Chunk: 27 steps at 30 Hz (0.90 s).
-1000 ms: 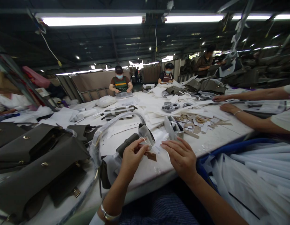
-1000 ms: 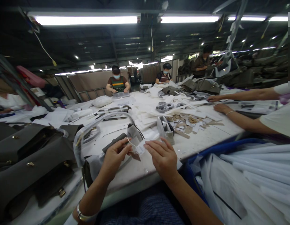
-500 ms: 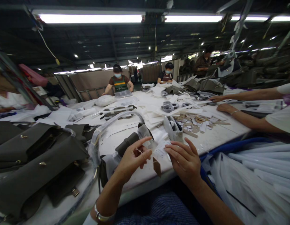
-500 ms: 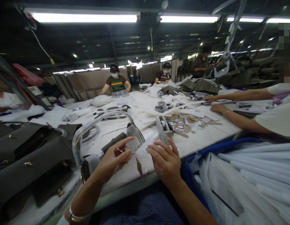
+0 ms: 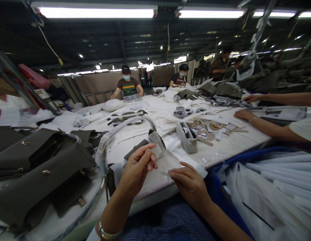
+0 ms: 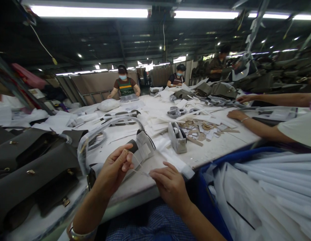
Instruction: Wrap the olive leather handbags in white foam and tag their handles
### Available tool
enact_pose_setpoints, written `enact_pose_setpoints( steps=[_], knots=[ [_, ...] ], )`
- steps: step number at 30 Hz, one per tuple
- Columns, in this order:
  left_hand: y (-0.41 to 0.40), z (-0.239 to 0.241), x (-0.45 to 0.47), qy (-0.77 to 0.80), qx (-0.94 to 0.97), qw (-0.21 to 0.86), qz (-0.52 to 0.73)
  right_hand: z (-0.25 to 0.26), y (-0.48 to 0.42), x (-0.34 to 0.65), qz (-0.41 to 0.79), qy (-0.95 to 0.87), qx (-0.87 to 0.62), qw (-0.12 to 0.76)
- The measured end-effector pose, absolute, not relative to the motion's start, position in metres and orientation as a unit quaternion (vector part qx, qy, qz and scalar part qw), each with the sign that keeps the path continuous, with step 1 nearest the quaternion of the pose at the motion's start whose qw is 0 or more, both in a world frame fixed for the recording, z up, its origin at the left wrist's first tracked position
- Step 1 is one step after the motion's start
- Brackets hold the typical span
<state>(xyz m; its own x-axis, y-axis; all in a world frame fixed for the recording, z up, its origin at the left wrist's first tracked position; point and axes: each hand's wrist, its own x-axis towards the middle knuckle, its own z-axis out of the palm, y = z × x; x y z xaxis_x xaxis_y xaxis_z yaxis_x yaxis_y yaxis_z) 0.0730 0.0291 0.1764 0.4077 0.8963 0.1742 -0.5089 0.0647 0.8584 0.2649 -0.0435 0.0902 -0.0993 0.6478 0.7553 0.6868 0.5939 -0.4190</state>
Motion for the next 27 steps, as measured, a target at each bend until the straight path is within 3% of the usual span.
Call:
enact_pose_setpoints(
  steps=[8, 13, 17, 21, 23, 27],
  knots=[
    [0.014, 0.184, 0.068, 0.275, 0.542, 0.663, 0.438, 0.108, -0.028, 0.219, 0.350, -0.625, -0.380, 0.586],
    [0.010, 0.192, 0.040, 0.305, 0.602, 0.570, 0.469, 0.123, -0.015, 0.200, 0.532, -0.502, -0.380, 0.567],
    [0.013, 0.197, -0.009, 0.407, 0.654, 0.376, 0.514, 0.135, 0.008, 0.200, 0.511, -0.512, -0.420, 0.548],
    [0.034, 0.195, -0.061, 0.504, 0.584, 0.188, 0.608, 0.149, 0.044, 0.189, 0.440, -0.599, -0.446, 0.499],
    [0.051, 0.189, -0.077, 0.516, 0.591, 0.202, 0.586, 0.157, 0.062, 0.177, 0.384, -0.654, -0.440, 0.480],
    [0.082, 0.178, -0.086, 0.456, 0.636, 0.386, 0.489, 0.169, 0.088, 0.146, 0.335, -0.716, -0.417, 0.449]
  ],
)
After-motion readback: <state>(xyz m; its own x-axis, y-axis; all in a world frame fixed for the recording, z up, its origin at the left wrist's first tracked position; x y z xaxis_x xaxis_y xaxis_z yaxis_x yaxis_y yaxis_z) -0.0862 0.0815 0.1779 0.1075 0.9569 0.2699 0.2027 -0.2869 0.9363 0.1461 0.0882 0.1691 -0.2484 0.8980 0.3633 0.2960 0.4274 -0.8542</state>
